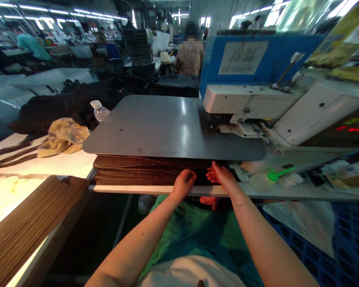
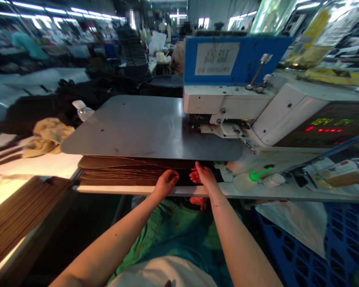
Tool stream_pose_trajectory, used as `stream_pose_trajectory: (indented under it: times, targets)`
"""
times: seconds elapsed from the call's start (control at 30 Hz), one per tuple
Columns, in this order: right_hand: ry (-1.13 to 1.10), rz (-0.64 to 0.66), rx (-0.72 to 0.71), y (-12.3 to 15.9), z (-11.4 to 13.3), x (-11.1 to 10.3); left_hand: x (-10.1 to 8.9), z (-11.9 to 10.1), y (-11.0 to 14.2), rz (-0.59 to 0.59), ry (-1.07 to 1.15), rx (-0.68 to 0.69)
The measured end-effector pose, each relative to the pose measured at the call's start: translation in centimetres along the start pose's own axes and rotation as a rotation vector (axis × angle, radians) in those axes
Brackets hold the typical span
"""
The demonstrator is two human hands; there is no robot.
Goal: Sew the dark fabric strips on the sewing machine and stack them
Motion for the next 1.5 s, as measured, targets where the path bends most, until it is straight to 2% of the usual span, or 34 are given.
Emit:
stream_pose_trajectory:
  times: [0.17,0.37,0.5,0.63,0.7,0.87,1.07,1.17,1.37,1.5]
  targets:
    - [-0.04,0.056,-0.037,-0.3,-0.2,0.7,0.1,-0.4,0.1,0.022,-0.001,-0.019]
    - [-0.187,0.211,-0.106,1.2,-0.6,2.1,0.4,-0.4,0.6,0.094,0.007,-0.095]
    - [-0.112,0.263,-0.189,2.0,0.1,3.1,0.4,-0.8,1.1,0.138,0.028,-0.09]
    - [-0.019,0.303,-0.214,2.3,0.1,3.5,0.2,-1.3,1.5,0.173,0.049,-0.119]
    - [0.019,0.306,-0.225,2.4,0.0,3.4,0.1,-1.3,1.6,0.206,0.106,-0.181]
    - [0.261,0.313,-0.324,2.9,0.3,3.5,0.7,0.6,1.5,0.279,0.281,-0.473]
    - [0.4,0.282,-0.464,3.7,1.3,3.9,1.3,1.3,1.5,0.282,0.451,-0.584]
    - [0.281,0.222,-0.421,3.5,0.7,3.7,1.9,1.3,1.9,0.26,0.597,-0.622]
    - [-0.201,-0.036,-0.143,2.9,-2.3,2.8,2.7,0.8,2.9,0.213,0.771,-0.633]
    - [-0.263,-0.034,-0.165,1.9,-0.6,2.6,2.3,-0.6,3.1,0.237,0.795,-0.517]
Point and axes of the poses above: each hand's wrist, its own y-axis away from the middle knuckle, its own x-axis out of the palm, z = x × y, the point moved 7 cm from there along -y, towards the middle knuckle, and after that the axes turned 9 degrees about -x, right-handed, at the moved point
